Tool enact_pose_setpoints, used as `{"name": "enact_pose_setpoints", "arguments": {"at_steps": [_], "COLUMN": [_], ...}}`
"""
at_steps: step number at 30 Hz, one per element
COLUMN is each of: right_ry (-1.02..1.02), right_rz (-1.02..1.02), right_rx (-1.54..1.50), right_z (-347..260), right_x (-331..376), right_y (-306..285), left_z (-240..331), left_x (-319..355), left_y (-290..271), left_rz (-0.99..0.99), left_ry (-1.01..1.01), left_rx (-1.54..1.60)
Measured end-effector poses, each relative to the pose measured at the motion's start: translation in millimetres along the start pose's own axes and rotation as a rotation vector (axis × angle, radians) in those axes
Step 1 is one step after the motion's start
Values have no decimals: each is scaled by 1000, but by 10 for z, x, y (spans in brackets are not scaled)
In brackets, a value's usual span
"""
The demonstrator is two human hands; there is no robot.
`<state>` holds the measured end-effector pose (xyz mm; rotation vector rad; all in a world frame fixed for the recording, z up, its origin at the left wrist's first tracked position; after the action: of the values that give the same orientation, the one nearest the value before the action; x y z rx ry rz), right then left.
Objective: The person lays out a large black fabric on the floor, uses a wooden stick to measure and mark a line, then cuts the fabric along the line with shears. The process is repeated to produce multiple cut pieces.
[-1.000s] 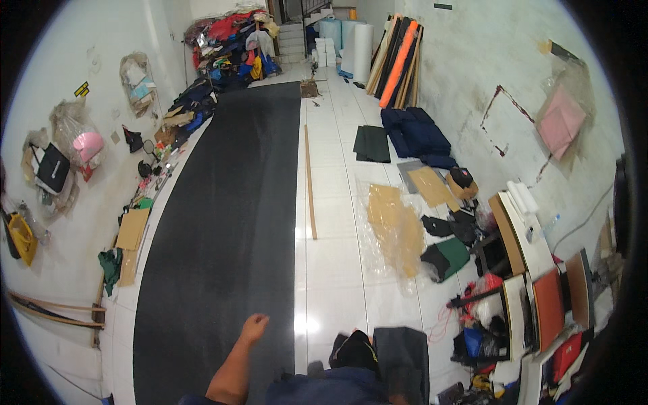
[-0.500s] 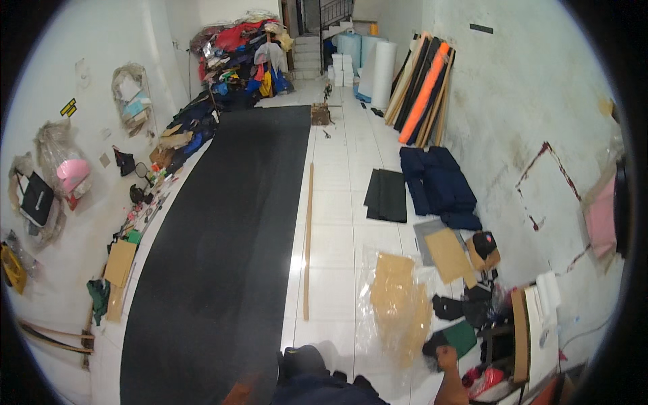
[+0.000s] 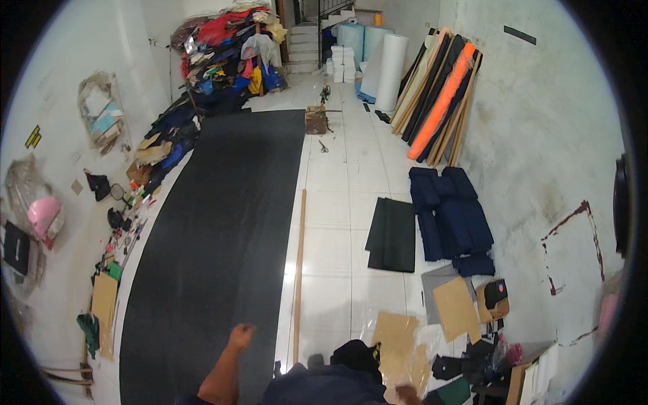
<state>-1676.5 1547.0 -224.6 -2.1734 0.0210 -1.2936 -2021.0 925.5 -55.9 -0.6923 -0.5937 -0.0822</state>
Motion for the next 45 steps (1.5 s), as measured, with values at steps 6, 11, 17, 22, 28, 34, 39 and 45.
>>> {"name": "enact_pose_setpoints", "arguments": {"at_steps": [6,11,17,22,28,34,39,45], "right_ry": [196,158,-336,-526,-601,-809,-1246,-1181], "right_rz": [-77,89,722,654,18,-227,-262,-723], "right_rx": [-8,32,107,-237,309,767,522,1593], "right_z": [-733,-1740,-4665,-7955,-10446,-12395,-13842,-15216], "right_x": [-624,-1927,-3944,-5116,-6357,-6287,-7393,-8352], "right_y": [-692,-2327,-5471,-6470,-5066,-4472,-4760,-4804], "left_z": [1918,1885,1683,1981,3197,6252,6728,7021], "left_x": [-1967,-2934,-3792,-5052,-7167,-8529,-9733,-10407], "left_y": [56,594,1008,930,-71,-1307,-1365,511], "left_rz": [46,-58,-230,-364,97,227,346,71], "left_ry": [114,-178,-330,-537,-304,-168,-91,-84], "left_rx": [211,-74,-121,-168,23,555,466,449]}}
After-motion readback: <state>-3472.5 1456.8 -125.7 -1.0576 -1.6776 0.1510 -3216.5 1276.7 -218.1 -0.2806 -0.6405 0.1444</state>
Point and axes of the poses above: each hand's wrist, its own x-axis away from the middle knuckle, its own y-axis out of the palm, z = x × y, the point moved 8 cm from there along -x, towards the middle knuckle, and after that the axes turned 2 degrees about x, right-handed, at the moved point
